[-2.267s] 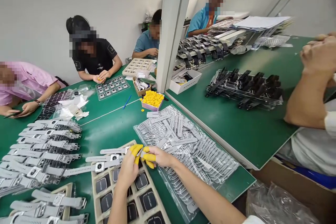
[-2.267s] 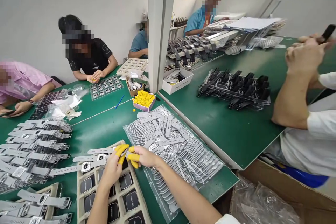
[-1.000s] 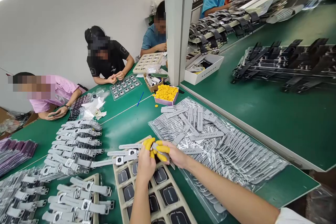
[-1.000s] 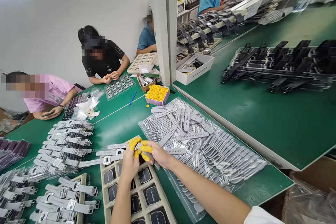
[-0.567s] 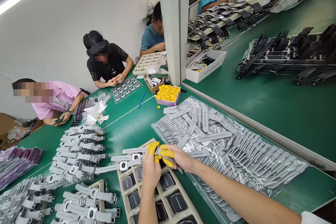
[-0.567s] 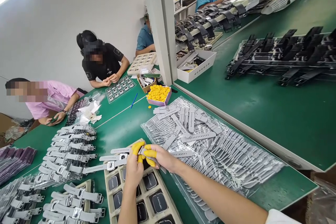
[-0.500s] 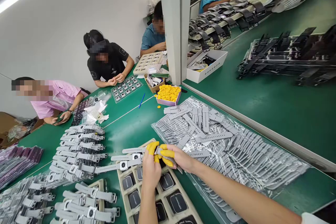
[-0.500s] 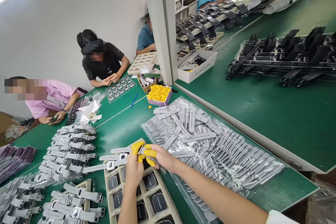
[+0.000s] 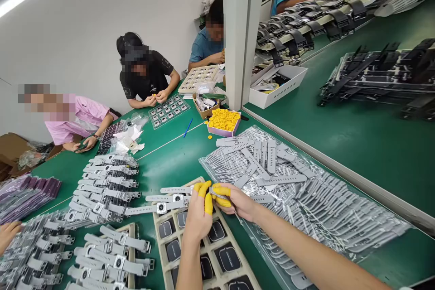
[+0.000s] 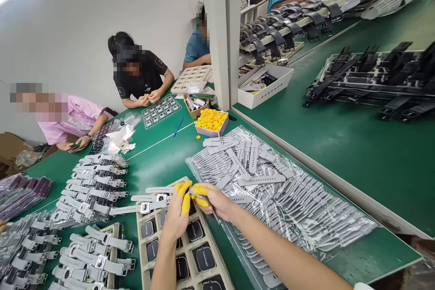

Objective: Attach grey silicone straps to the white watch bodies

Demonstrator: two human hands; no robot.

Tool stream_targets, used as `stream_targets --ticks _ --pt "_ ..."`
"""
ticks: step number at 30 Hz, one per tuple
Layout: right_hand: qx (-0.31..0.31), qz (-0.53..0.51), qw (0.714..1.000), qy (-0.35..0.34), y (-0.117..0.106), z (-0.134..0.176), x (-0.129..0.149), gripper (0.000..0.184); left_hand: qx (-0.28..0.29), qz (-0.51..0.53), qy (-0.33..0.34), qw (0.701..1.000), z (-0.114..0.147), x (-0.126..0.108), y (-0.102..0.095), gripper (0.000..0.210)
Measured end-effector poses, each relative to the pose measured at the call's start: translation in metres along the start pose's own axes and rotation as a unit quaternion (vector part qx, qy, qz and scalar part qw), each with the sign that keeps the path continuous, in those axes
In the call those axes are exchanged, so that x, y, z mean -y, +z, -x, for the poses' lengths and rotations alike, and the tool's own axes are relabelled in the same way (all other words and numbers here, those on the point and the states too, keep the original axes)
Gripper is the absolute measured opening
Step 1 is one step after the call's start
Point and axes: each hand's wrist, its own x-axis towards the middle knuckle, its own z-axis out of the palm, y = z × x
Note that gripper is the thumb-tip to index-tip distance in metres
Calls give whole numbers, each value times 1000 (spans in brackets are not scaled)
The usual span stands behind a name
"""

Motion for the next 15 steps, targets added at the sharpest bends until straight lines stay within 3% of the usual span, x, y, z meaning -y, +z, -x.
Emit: stream_targets --ticks 7,15 --pt "-10 27 998 56 -1 2 -2 34 -7 -113 36 993 -1 -5 0 31" --pt "2 42 997 66 3 4 1 34 -22 -44 43 998 1 -2 -4 30"
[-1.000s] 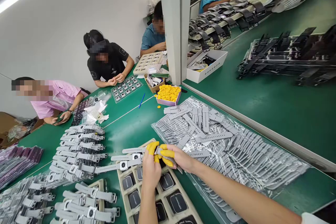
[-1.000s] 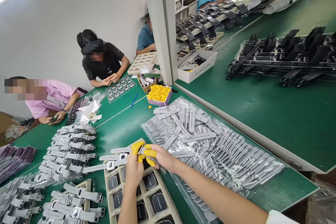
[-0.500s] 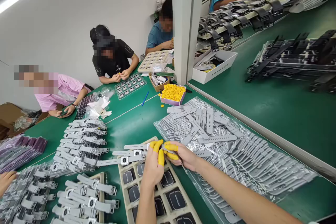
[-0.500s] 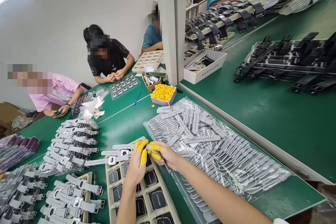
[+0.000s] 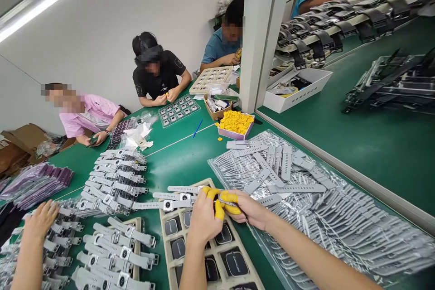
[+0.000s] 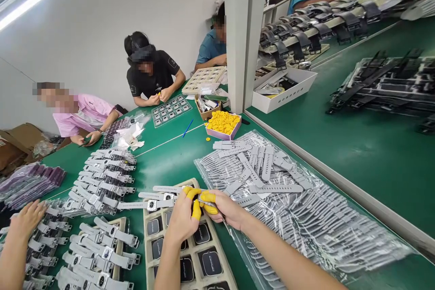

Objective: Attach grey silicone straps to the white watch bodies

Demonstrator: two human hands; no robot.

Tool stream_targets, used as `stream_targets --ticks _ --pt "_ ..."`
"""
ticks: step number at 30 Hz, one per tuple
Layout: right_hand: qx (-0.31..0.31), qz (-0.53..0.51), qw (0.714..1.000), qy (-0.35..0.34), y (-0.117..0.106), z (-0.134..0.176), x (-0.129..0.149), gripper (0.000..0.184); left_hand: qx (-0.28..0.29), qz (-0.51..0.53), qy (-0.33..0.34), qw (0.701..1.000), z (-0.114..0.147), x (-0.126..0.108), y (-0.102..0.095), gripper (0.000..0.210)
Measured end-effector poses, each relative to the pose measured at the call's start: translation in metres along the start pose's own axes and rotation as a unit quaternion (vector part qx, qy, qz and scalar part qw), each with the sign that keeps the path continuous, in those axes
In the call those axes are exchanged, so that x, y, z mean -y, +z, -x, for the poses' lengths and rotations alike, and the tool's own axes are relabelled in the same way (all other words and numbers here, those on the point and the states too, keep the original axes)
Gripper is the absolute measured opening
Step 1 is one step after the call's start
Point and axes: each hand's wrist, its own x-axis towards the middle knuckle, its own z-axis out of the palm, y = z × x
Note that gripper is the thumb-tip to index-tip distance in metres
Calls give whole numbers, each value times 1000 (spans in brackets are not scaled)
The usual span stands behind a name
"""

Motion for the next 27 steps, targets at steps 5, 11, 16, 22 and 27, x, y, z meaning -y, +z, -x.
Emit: stream_targets --ticks 5,11,16,22,27 --pt "23 -4 1000 13 -3 0 1 37 -46 57 -19 997 1 7 2 29" --pt "24 -11 1000 5 -8 -2 -4 36 -103 74 -43 991 4 6 3 35" --pt "31 -16 999 11 -10 -3 -6 31 -55 117 -67 989 2 3 0 33" --pt "32 -12 999 10 -11 -2 -6 33 -83 117 -52 988 -1 0 1 39" --pt "16 -12 1000 -12 -7 -2 -5 41 -136 99 -45 985 -3 -1 4 66"
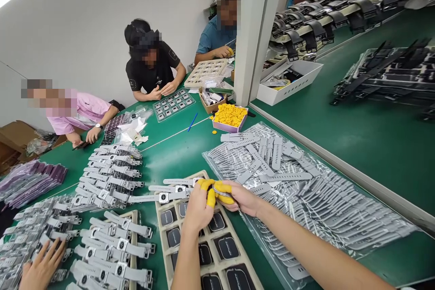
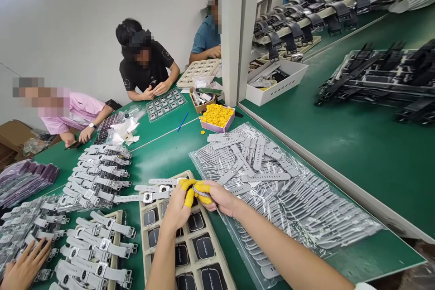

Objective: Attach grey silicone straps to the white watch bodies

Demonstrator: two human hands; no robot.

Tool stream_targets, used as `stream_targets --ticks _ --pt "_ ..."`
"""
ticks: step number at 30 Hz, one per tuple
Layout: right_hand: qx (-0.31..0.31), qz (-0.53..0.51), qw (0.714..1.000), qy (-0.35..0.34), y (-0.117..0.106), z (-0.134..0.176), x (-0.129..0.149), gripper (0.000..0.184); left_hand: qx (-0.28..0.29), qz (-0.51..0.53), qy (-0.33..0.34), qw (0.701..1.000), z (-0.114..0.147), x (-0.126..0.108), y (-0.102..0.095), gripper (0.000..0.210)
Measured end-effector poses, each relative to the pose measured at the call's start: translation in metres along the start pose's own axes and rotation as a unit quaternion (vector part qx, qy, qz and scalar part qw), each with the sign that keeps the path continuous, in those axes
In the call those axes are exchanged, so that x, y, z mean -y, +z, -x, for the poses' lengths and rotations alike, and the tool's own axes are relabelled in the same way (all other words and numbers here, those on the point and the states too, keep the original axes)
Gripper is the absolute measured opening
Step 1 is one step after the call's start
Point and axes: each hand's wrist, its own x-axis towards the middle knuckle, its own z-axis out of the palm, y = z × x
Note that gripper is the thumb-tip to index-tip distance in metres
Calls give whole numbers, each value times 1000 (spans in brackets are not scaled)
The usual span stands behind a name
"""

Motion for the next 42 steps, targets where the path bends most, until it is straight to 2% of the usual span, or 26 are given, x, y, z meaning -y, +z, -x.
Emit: stream_targets --ticks 4,8,12,15,18,19,20,21,23,25,27,29,34,36,39,42 --pt "-23 -24 999 -31 5 2 4 48 6 7 -38 999 -3 3 -1 70" --pt "-6 1 1000 -18 11 6 9 50 12 42 -63 997 -6 10 -2 48" --pt "20 38 999 18 16 8 13 39 -83 128 -82 985 -9 22 -8 43" --pt "31 76 995 50 18 8 15 34 -140 142 -80 977 -15 30 -26 44" --pt "32 91 993 62 16 9 17 31 -236 179 -94 950 -23 33 -40 41" --pt "26 80 995 49 15 10 17 29 -247 195 -113 942 -23 33 -40 42" --pt "17 64 997 24 14 10 17 28 -233 206 -137 940 -23 32 -37 45" --pt "7 46 999 -8 13 10 17 28 -192 207 -159 946 -21 30 -31 47" --pt "-10 19 997 -79 13 9 16 33 -64 164 -160 971 -15 27 -15 47" --pt "-14 10 991 -134 13 7 14 36 44 80 -89 992 -8 24 0 41" --pt "-10 3 987 -159 14 7 12 34 97 -1 0 995 -4 24 8 36" --pt "-2 1 988 -155 14 8 12 32 111 -45 50 992 -2 26 8 37" --pt "35 44 996 -65 10 11 14 28 132 -76 97 984 -4 33 0 47" --pt "32 48 997 -44 9 10 14 27 141 -76 113 981 -6 34 -1 48" --pt "15 19 998 -63 10 8 12 27 139 -59 116 982 -7 33 -1 44" --pt "8 -14 997 -75 14 6 10 29 113 -53 88 988 -5 30 0 42"
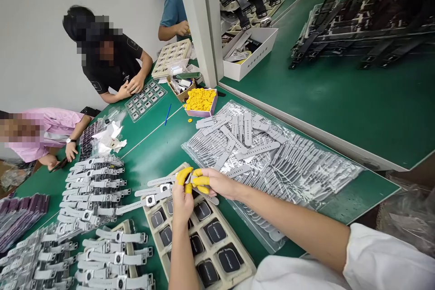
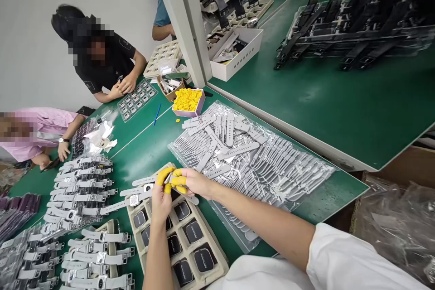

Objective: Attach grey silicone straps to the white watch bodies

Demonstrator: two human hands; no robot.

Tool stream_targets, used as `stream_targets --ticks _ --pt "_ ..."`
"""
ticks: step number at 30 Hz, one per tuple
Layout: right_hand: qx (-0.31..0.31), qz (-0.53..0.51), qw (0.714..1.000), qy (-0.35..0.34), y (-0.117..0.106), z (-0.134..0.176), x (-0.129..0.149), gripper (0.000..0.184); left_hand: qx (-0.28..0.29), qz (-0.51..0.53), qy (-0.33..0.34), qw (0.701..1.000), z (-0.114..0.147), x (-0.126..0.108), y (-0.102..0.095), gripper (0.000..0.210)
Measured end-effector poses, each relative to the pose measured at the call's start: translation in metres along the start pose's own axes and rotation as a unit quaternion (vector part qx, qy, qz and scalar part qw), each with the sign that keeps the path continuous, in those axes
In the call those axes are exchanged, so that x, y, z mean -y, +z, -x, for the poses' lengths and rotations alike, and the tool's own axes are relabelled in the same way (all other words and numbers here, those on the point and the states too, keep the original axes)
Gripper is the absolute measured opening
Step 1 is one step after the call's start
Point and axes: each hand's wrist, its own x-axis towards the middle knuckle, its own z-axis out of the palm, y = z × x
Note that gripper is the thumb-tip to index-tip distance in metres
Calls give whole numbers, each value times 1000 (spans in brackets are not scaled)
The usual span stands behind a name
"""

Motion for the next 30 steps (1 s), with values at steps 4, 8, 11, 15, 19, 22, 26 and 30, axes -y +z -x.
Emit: stream_targets --ticks 4,8,11,15,19,22,26,30 --pt "-26 -39 999 7 4 1 -1 36 -4 -18 -19 1000 3 -8 2 40" --pt "-41 -40 998 5 3 2 -1 39 39 -8 -42 998 4 -16 -2 42" --pt "-27 -21 999 17 1 2 0 41 48 -37 -23 998 3 -21 -6 41" --pt "-13 3 999 33 0 3 1 38 69 -121 13 990 -1 -26 -9 38" --pt "-4 24 999 38 -3 4 0 34 84 -147 12 986 -3 -29 -12 36" --pt "-6 30 999 44 -4 4 -1 34 92 -94 -9 991 -2 -26 -11 36" --pt "-36 88 995 -12 -3 4 -2 37 76 -31 -30 996 4 -22 -11 44" --pt "-57 322 934 -143 -4 7 5 31 71 -100 -59 991 7 -29 -38 47"
